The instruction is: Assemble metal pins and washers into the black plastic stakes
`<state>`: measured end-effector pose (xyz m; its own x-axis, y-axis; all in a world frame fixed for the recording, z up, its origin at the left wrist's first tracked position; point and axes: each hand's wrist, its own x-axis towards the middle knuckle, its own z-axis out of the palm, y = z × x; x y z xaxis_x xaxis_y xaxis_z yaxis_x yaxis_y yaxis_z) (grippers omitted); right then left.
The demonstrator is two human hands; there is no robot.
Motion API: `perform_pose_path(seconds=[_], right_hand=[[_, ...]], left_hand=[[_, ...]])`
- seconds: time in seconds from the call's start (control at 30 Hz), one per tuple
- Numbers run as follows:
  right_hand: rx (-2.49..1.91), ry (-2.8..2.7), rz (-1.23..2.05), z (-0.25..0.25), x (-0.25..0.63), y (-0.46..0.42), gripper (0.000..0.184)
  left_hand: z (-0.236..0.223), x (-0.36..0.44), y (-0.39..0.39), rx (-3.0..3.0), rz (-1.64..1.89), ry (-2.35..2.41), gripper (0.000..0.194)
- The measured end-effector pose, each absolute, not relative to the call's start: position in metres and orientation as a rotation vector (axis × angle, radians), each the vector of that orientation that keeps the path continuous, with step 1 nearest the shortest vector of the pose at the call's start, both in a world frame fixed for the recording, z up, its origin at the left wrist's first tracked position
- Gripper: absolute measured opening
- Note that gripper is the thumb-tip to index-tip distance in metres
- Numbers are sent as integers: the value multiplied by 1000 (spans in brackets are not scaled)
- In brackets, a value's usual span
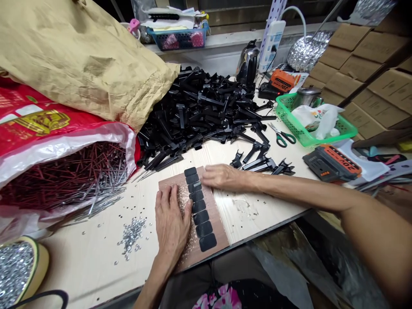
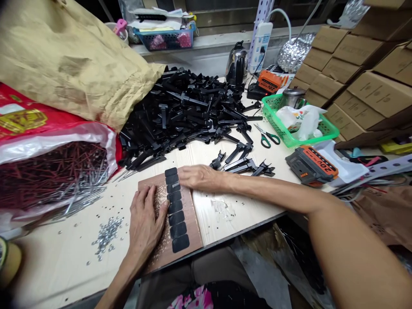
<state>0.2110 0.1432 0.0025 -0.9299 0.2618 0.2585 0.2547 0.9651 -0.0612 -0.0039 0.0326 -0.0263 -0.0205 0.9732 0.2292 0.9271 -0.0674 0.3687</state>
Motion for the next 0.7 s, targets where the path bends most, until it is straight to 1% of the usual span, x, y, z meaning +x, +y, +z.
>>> perform_pose_path(seconds=[0.07, 0.1, 0.17, 0.27, 0.37, 0.5, 0.57, 0.6, 0.7], right_hand=[[-179, -2887, 21, 6, 218, 134, 30], [-161, -2885, 31, 7, 222, 128, 31], [-302, -2827, 82, 9, 226, 118, 30], [-561, -2639, 205, 12, 224, 107, 27], [-591, -2482, 335, 17, 218, 100, 24], [-561, -2421, 460, 23, 212, 93, 20], [-566, -2432, 424, 25, 209, 90, 20], [-565, -2453, 356, 25, 208, 89, 20], [-529, -2538, -31, 24, 203, 84, 25]], left_hand=[[-25, -4, 32, 2136, 674, 2056, 60], [-23, -3, 31, 2152, 692, 2048, 59], [-17, 1, 27, 2189, 762, 2027, 55], [-1, 10, 23, 2156, 920, 1994, 41], [14, 17, 23, 1955, 984, 1839, 34], [27, 15, 30, 1628, 918, 1584, 31], [30, 12, 33, 1549, 870, 1571, 32], [31, 10, 34, 1535, 844, 1576, 32], [32, 5, 34, 1501, 798, 1584, 34]])
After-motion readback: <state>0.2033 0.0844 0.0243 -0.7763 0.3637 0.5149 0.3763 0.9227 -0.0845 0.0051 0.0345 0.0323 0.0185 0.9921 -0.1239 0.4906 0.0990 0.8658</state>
